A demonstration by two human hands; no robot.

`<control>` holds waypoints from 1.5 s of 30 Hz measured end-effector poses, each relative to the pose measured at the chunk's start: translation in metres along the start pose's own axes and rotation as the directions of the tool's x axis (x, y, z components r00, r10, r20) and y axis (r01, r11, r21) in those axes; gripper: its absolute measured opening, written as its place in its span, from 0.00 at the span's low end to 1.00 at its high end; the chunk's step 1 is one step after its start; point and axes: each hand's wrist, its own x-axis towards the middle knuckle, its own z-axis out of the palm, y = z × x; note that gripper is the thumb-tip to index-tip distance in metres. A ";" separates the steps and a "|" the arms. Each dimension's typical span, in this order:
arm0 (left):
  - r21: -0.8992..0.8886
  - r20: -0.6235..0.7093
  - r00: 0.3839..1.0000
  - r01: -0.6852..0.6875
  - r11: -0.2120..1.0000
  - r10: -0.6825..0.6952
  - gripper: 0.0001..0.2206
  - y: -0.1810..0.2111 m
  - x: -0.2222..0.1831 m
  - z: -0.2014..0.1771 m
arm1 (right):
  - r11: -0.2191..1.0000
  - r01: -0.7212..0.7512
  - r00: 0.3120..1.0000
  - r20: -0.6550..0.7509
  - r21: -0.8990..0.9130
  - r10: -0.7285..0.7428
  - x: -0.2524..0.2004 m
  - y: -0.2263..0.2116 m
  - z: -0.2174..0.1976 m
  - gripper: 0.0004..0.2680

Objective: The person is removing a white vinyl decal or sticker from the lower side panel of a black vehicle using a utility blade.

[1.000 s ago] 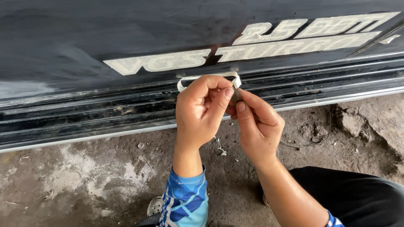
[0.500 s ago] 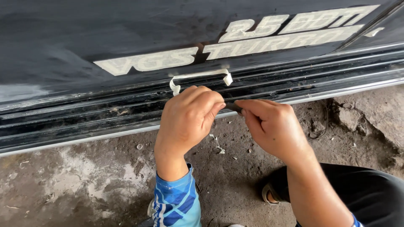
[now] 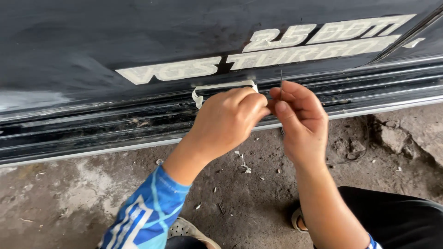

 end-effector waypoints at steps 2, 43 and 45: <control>-0.016 -0.070 0.997 0.010 1.000 -0.011 0.07 0.003 -0.010 -0.014 | 0.998 0.003 1.000 0.008 0.070 -0.004 0.000 0.005 0.018 0.12; -0.099 -0.147 0.987 0.046 0.994 -0.060 0.24 -0.038 -0.034 0.006 | 0.941 0.132 0.980 -0.185 0.311 -0.076 0.001 0.069 0.078 0.11; -0.098 -0.145 0.987 0.050 0.994 -0.064 0.25 -0.038 -0.034 0.006 | 0.944 0.122 0.979 -0.192 0.306 -0.064 0.001 0.068 0.079 0.11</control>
